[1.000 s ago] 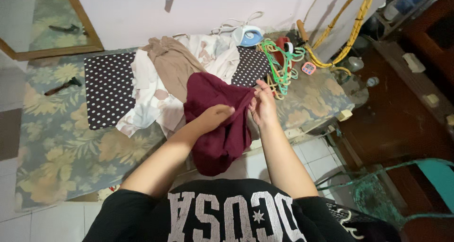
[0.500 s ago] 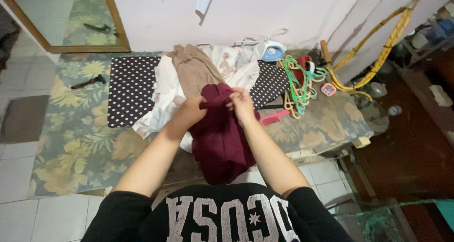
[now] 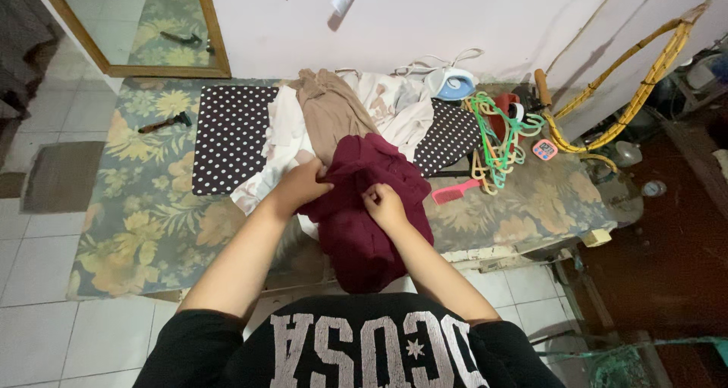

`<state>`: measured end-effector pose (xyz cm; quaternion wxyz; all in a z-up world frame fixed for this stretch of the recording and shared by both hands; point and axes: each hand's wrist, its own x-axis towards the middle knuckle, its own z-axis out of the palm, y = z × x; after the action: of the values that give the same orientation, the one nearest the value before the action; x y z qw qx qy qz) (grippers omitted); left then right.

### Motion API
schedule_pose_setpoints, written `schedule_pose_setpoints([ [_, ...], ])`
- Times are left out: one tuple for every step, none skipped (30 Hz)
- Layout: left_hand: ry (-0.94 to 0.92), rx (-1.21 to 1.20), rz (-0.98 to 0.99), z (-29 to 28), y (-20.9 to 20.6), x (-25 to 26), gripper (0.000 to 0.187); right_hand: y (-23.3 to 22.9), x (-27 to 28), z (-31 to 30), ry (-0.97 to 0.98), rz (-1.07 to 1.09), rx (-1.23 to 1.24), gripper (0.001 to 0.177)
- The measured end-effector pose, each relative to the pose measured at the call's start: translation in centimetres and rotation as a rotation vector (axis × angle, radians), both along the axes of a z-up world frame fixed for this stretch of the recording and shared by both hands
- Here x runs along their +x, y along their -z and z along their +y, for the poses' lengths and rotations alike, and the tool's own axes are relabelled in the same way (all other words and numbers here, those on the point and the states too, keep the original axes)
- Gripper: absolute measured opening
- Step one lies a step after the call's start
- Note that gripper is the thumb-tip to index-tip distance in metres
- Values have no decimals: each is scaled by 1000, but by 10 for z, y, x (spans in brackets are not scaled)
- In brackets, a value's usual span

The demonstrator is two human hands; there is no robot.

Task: The person picks up various items of clothing from a table and a basket, places them on hangers or folds them, and organizes the items by hand.

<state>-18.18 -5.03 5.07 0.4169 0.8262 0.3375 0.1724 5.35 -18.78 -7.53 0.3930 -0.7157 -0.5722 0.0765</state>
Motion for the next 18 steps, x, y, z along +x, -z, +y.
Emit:
schedule_pose_setpoints([
  [3,-8,7,-2,-1,-2,37,2,-1,-5,-12,16,12,9],
  [4,-14,12,-3,-2,-3,38,4,-1,-10,-24,30,25,7],
  [5,-20,18,-4,-1,-4,40,5,-1,-12,-37,45,39,6],
  [1,-57,7,-5,2,-4,38,5,-1,-14,-35,54,35,6],
  [-4,-94,-5,-6,7,-2,37,5,-2,-16,-33,63,32,7],
  [-9,-132,-16,-7,12,0,36,4,-2,-18,-32,72,29,9],
  [-7,-124,-36,-7,18,0,33,4,-4,-18,-17,69,21,11],
  [-5,-117,-56,-5,25,0,30,4,-6,-18,-1,66,14,14],
  [-3,-109,-77,-5,31,-1,28,5,-8,-18,14,63,8,16],
  [-3,-65,-49,-4,36,-1,27,6,-9,-17,26,63,-2,16],
  [-4,-20,-21,-4,40,-2,25,9,-9,-16,37,63,-12,15],
  [-5,23,8,-4,42,-3,24,12,-8,-15,48,64,-22,15],
  [-18,14,14,-6,43,-5,23,17,-6,-12,51,64,-28,14],
  [-31,6,21,-8,43,-7,22,22,-4,-10,54,64,-34,14],
  [-44,-3,27,-12,43,-10,20,28,-2,-8,57,65,-40,14],
  [-54,-37,39,-15,43,-12,22,33,-1,-8,34,60,-16,11],
  [-64,-71,51,-18,44,-12,23,37,1,-7,12,56,8,9],
  [-74,-103,61,-20,45,-12,25,40,3,-7,-11,50,34,8],
])
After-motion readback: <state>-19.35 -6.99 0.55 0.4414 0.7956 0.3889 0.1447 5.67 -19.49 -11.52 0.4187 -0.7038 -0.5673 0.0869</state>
